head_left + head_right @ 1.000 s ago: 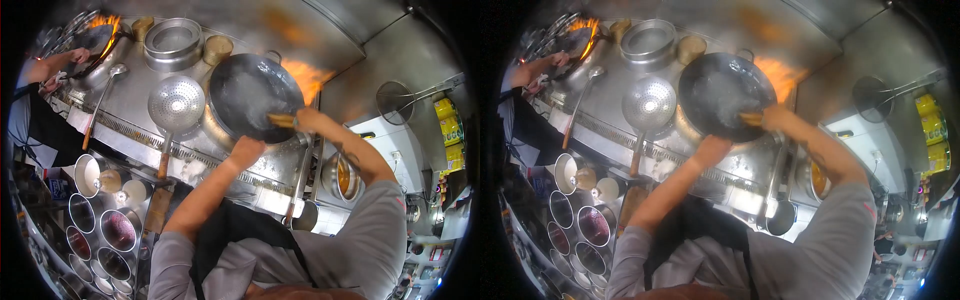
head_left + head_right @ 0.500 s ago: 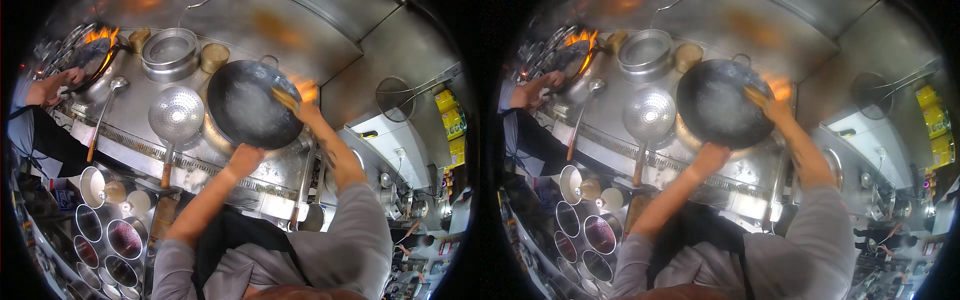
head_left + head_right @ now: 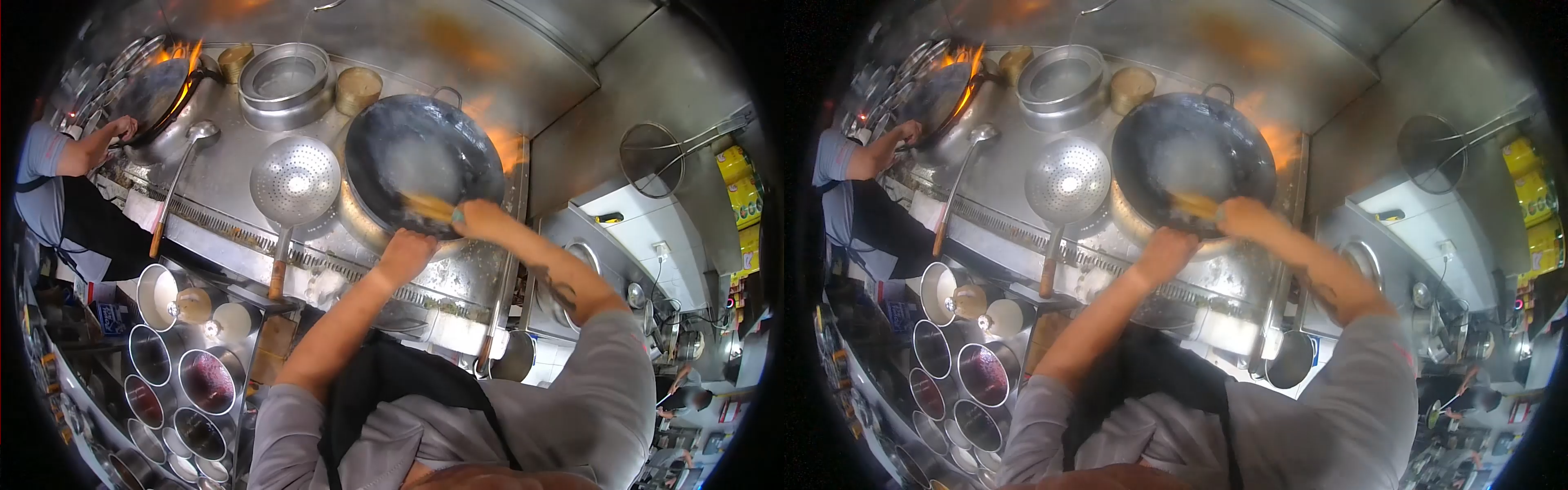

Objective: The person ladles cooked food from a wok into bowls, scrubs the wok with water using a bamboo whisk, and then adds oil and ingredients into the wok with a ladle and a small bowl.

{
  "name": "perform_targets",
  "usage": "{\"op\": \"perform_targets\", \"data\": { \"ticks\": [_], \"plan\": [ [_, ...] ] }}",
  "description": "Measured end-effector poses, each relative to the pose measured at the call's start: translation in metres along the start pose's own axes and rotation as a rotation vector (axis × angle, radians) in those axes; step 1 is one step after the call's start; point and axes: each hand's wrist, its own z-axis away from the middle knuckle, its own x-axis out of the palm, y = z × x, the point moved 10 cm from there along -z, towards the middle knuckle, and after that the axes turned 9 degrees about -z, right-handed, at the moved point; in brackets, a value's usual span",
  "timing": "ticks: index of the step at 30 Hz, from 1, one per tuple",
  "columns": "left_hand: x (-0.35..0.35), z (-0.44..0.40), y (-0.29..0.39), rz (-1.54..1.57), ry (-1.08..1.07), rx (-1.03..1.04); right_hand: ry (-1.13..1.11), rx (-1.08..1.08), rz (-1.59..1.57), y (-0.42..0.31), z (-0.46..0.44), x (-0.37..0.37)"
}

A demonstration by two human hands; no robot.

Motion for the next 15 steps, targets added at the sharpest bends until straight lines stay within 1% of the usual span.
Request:
{"op": "perform_targets", "data": {
  "ticks": [1,2,4,5,6,7,9,11,14,15],
  "plan": [
    [0.006,0.0,0.003,-0.033,-0.016,0.009,-0.017,0.072,0.085,0.021,-0.008,-0.002],
    [0.005,-0.001,0.004,-0.023,-0.017,0.011,-0.026,0.114,0.088,0.03,-0.029,-0.005],
    [-0.002,0.0,0.006,0.0,-0.019,0.008,0.073,0.172,-0.027,0.04,-0.059,-0.005],
    [-0.005,-0.006,0.003,-0.007,-0.031,-0.005,0.121,0.133,0.009,0.03,-0.06,-0.003],
    [-0.006,-0.004,0.002,-0.005,-0.057,-0.019,0.157,0.102,0.036,0.022,-0.049,0.011],
    [-0.003,-0.002,0.004,0.003,-0.087,-0.029,0.142,0.131,-0.042,0.03,-0.033,0.025],
    [-0.003,-0.002,0.002,0.086,-0.043,-0.026,0.098,0.024,-0.035,0.032,0.021,0.016],
    [-0.005,-0.001,0.003,0.109,-0.018,-0.022,0.004,0.085,0.008,0.069,0.037,-0.008],
    [-0.006,0.003,0.009,0.053,-0.024,-0.02,0.188,0.381,0.103,0.117,0.018,-0.061],
    [-0.004,0.001,0.008,0.03,-0.037,-0.014,0.172,0.358,0.143,0.113,0.017,-0.054]
  ]
}}
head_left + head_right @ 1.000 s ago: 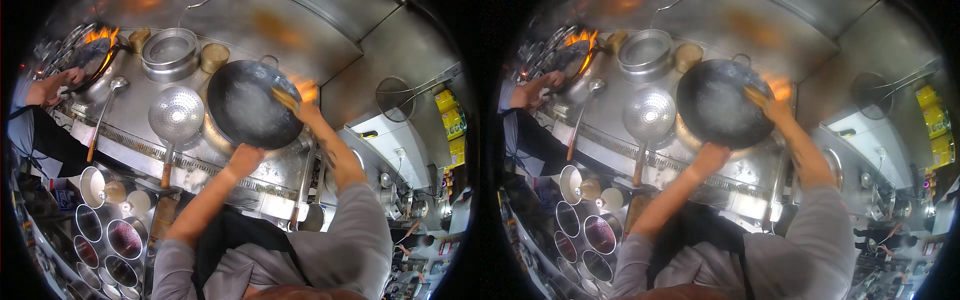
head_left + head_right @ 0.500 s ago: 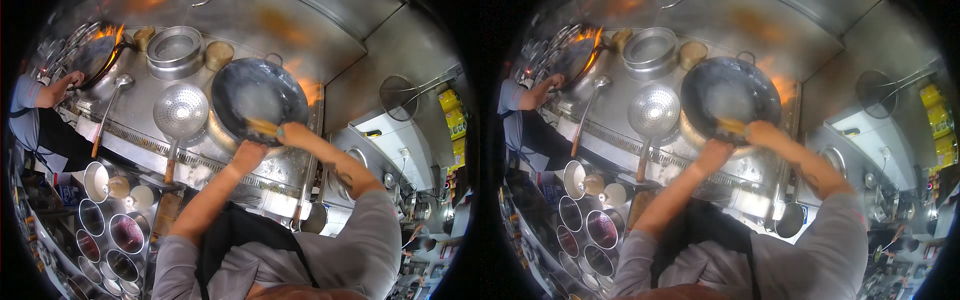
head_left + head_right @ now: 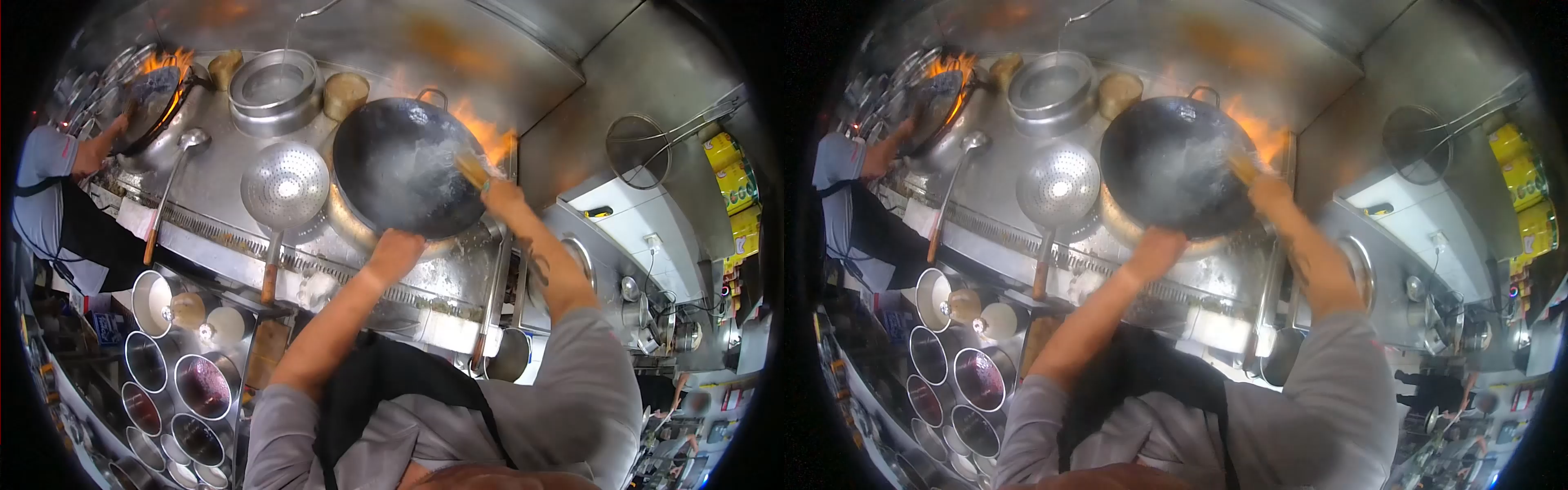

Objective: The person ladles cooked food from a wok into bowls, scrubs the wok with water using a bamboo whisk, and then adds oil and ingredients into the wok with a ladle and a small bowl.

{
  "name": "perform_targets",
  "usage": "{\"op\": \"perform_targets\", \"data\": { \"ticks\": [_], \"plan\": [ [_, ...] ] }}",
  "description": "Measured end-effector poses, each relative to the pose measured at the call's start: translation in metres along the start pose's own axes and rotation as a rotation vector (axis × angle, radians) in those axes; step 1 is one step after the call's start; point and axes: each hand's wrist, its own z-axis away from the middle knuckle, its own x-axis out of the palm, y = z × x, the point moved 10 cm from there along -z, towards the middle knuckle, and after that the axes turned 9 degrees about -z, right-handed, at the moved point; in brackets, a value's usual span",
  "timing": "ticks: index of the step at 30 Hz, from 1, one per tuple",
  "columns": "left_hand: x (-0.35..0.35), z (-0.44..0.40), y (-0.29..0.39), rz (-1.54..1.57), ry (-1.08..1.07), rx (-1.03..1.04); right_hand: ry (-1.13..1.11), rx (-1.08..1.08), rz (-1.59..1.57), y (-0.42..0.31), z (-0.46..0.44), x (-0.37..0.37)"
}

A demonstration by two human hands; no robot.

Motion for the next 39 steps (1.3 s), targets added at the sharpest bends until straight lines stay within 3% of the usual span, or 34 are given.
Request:
{"op": "perform_targets", "data": {
  "ticks": [5,6,8,10,11,15,17,19,21,24,28,30,32,35,39],
  "plan": [
    [-0.006,-0.002,-0.001,-0.053,0.01,0.009,0.076,-0.044,-0.042,0.014,0.001,0.031],
    [-0.008,-0.002,0.0,-0.046,0.012,0.02,0.159,-0.143,0.041,0.001,-0.014,0.019],
    [-0.012,-0.002,-0.002,-0.033,0.036,0.032,0.174,-0.075,-0.122,-0.032,-0.053,-0.001],
    [-0.013,-0.001,-0.001,-0.005,0.081,0.037,0.251,-0.246,-0.326,-0.08,-0.104,0.005],
    [-0.008,-0.002,-0.003,-0.009,0.068,0.038,0.097,-0.196,-0.579,-0.104,-0.119,0.02],
    [-0.004,0.0,-0.001,0.033,0.078,0.047,-0.058,-0.239,-0.859,-0.181,-0.08,0.067],
    [-0.016,0.001,0.0,0.083,0.154,0.044,-0.24,-0.277,-0.793,-0.184,-0.014,0.07],
    [-0.031,0.004,-0.001,0.142,0.253,0.03,-0.055,-0.546,-0.499,-0.163,0.026,0.071],
    [-0.02,0.003,-0.002,0.098,0.166,0.028,-0.162,-0.466,-0.338,-0.126,0.047,0.058],
    [-0.005,0.001,-0.005,0.065,0.1,0.02,-0.118,-0.286,-0.145,-0.096,-0.005,0.047],
    [-0.019,0.002,-0.003,0.123,0.144,-0.025,-0.025,-0.273,-0.207,-0.105,-0.013,0.07],
    [-0.021,0.003,-0.004,0.14,0.177,-0.039,-0.034,-0.434,-0.226,-0.096,0.04,0.054],
    [-0.022,0.005,-0.003,0.157,0.205,-0.049,-0.147,-0.319,-0.173,-0.035,0.043,0.061],
    [-0.027,0.007,-0.003,0.173,0.247,-0.052,-0.207,0.079,-0.031,0.019,0.018,0.01],
    [-0.033,0.006,-0.006,0.261,0.307,-0.065,0.011,-0.011,0.019,0.02,0.012,0.036]
  ]
}}
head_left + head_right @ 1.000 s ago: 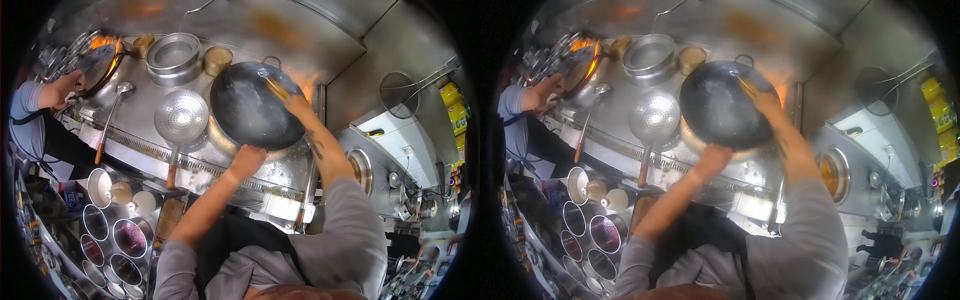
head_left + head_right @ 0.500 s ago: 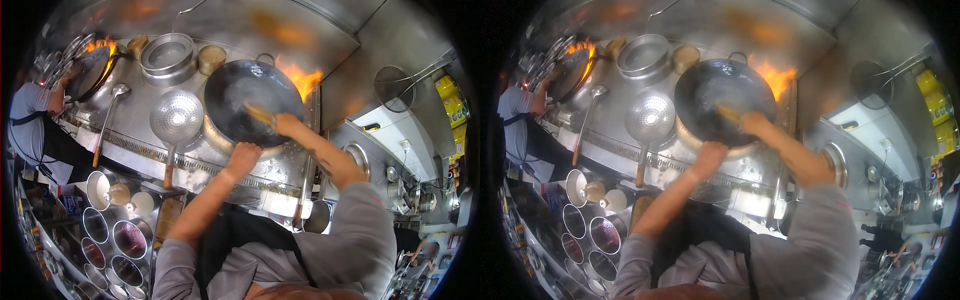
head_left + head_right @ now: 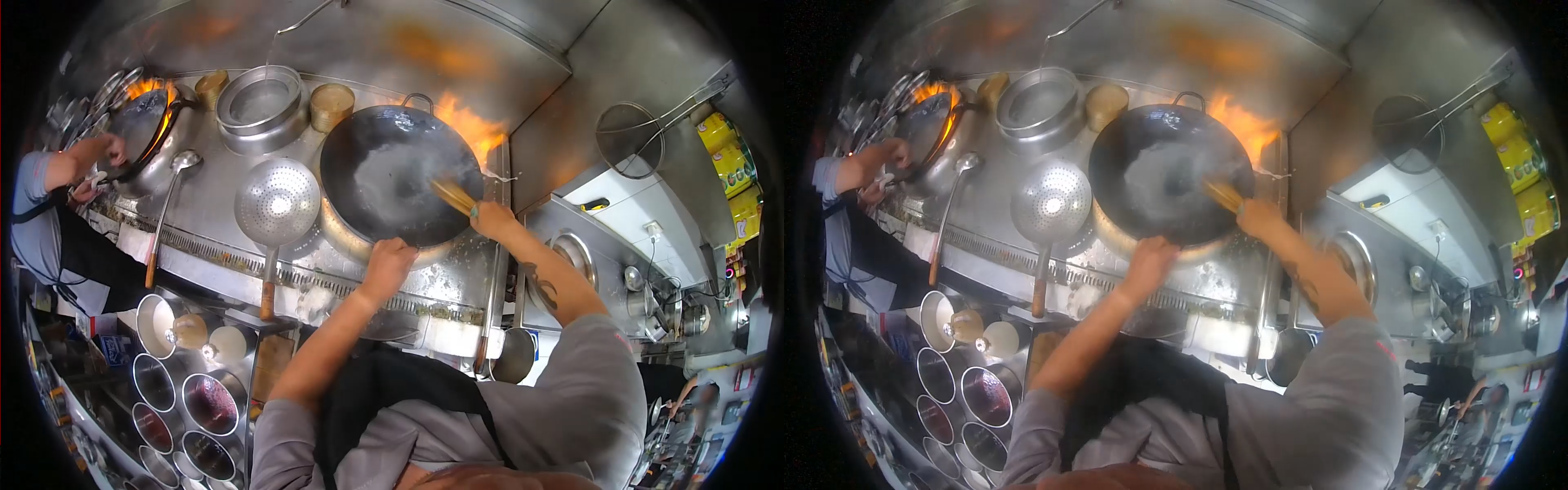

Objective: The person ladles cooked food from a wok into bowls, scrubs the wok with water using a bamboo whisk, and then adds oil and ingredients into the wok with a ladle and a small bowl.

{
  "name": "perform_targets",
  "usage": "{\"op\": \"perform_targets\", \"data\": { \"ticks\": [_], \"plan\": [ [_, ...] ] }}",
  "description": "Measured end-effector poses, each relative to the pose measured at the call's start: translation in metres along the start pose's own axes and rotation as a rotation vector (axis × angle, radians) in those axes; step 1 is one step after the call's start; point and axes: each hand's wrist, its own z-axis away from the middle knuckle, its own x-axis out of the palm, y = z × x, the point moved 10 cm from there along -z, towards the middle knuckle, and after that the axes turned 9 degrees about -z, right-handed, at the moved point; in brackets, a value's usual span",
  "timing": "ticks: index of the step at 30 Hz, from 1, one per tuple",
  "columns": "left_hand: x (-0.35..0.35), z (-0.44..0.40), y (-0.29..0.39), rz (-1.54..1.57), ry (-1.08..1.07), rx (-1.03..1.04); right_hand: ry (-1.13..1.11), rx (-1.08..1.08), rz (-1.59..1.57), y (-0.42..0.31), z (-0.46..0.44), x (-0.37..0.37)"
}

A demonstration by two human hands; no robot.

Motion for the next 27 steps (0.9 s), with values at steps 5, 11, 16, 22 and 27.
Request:
{"op": "perform_targets", "data": {
  "ticks": [5,11,16,22,27],
  "plan": [
    [-0.008,0.012,-0.005,0.109,-0.005,-0.086,0.13,-0.089,-0.078,-0.029,-0.059,-0.026],
    [-0.027,0.023,0.01,0.008,-0.035,-0.017,-0.06,-0.293,-0.791,-0.18,-0.117,0.013],
    [-0.073,0.066,-0.007,-0.095,-0.01,-0.147,-0.152,-0.43,-0.497,-0.197,0.004,0.025],
    [-0.09,0.176,-0.115,-0.439,-0.206,-0.553,-0.171,-0.146,-0.106,-0.096,-0.024,0.012],
    [-0.071,0.205,-0.15,-0.564,-0.507,-0.735,-0.139,-0.184,-0.14,-0.103,-0.002,0.024]
  ]
}}
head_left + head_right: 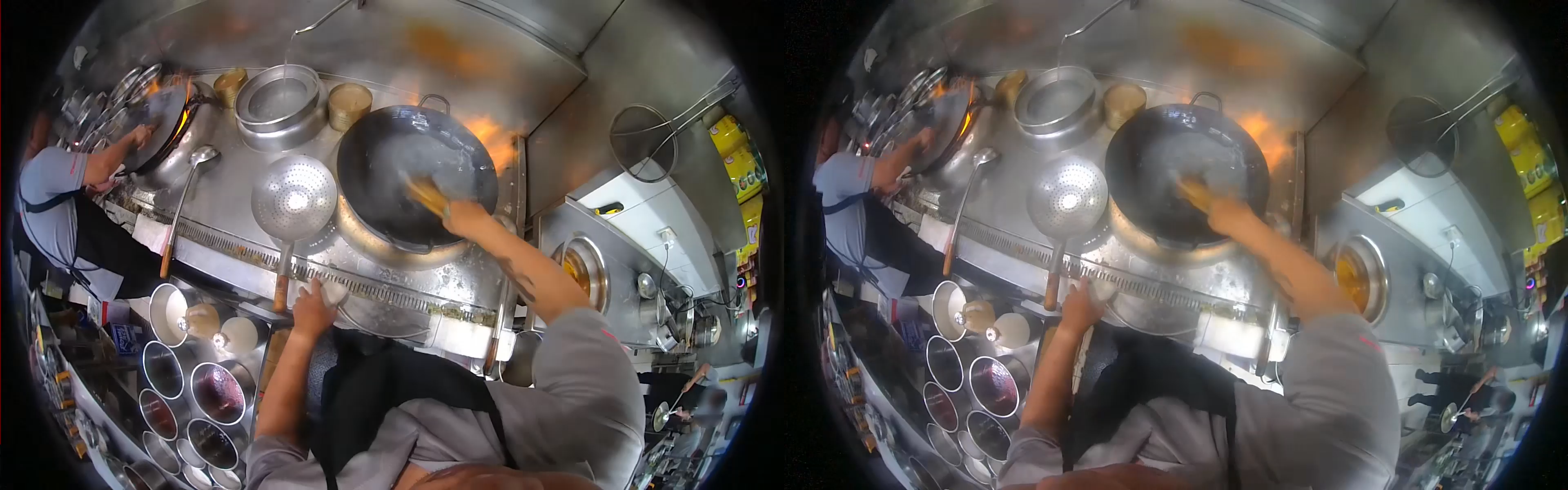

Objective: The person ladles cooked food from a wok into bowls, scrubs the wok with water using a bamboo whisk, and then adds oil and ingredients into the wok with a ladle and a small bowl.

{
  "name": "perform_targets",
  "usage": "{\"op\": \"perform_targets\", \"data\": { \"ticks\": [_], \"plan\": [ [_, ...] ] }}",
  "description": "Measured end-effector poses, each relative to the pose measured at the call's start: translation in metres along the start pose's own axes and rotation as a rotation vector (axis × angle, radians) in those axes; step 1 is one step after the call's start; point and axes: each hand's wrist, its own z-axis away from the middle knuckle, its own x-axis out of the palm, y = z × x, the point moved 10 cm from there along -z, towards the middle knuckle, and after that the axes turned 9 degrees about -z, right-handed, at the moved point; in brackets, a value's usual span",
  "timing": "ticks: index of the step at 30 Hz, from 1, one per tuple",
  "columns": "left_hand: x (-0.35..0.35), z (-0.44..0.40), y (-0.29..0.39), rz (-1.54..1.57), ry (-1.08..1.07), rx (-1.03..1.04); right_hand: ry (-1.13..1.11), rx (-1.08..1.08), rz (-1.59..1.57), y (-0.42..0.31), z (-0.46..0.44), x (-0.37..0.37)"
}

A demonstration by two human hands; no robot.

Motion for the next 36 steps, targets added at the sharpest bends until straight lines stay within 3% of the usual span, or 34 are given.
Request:
{"op": "perform_targets", "data": {
  "ticks": [3,5,8,11,15,16,18,20,22,24,25,29,30,32,34,36],
  "plan": [
    [0.011,-0.003,0.001,-0.023,-0.054,-0.013,-0.201,-0.152,0.097,0.032,0.032,-0.001],
    [0.017,-0.008,0.003,-0.043,-0.029,-0.02,-0.014,0.263,0.075,0.093,0.025,-0.064],
    [0.028,-0.017,-0.006,0.111,-0.023,-0.018,0.072,0.251,0.17,0.091,0.024,-0.05],
    [0.02,-0.007,-0.019,0.549,0.026,0.105,0.022,0.146,0.145,0.096,0.038,-0.065],
    [0.001,0.037,-0.017,1.247,-0.333,-0.236,0.309,0.133,0.07,0.107,-0.046,-0.087],
    [0.004,0.047,-0.018,1.288,-0.389,-0.291,0.328,0.083,0.091,0.087,-0.074,-0.086],
    [-0.02,0.069,-0.009,1.307,-0.374,-0.351,0.388,-0.105,-0.216,0.031,-0.108,-0.078],
    [-0.024,0.084,-0.009,1.33,-0.356,-0.398,0.125,-0.087,-0.406,-0.03,-0.12,-0.047],
    [-0.021,0.095,-0.013,1.327,-0.338,-0.402,0.058,-0.11,-0.645,-0.069,-0.103,-0.022],
    [-0.018,0.104,-0.018,1.359,-0.299,-0.406,0.069,-0.171,-0.51,-0.089,-0.064,-0.009],
    [-0.013,0.108,-0.023,1.393,-0.271,-0.414,-0.107,-0.198,-0.582,-0.095,-0.036,0.003],
    [-0.015,0.118,-0.036,1.472,-0.223,-0.447,-0.18,-0.392,-0.241,-0.033,0.047,-0.003],
    [-0.019,0.118,-0.037,1.455,-0.231,-0.445,-0.262,-0.299,-0.148,-0.005,0.062,-0.015],
    [-0.016,0.121,-0.047,1.442,-0.236,-0.448,-0.303,-0.312,-0.004,0.038,0.07,-0.043],
    [-0.021,0.123,-0.05,1.423,-0.219,-0.446,-0.444,-0.071,0.047,0.029,0.09,-0.09],
    [-0.021,0.129,-0.054,1.432,-0.196,-0.47,-0.551,-0.067,0.135,0.013,0.079,-0.089]
  ]
}}
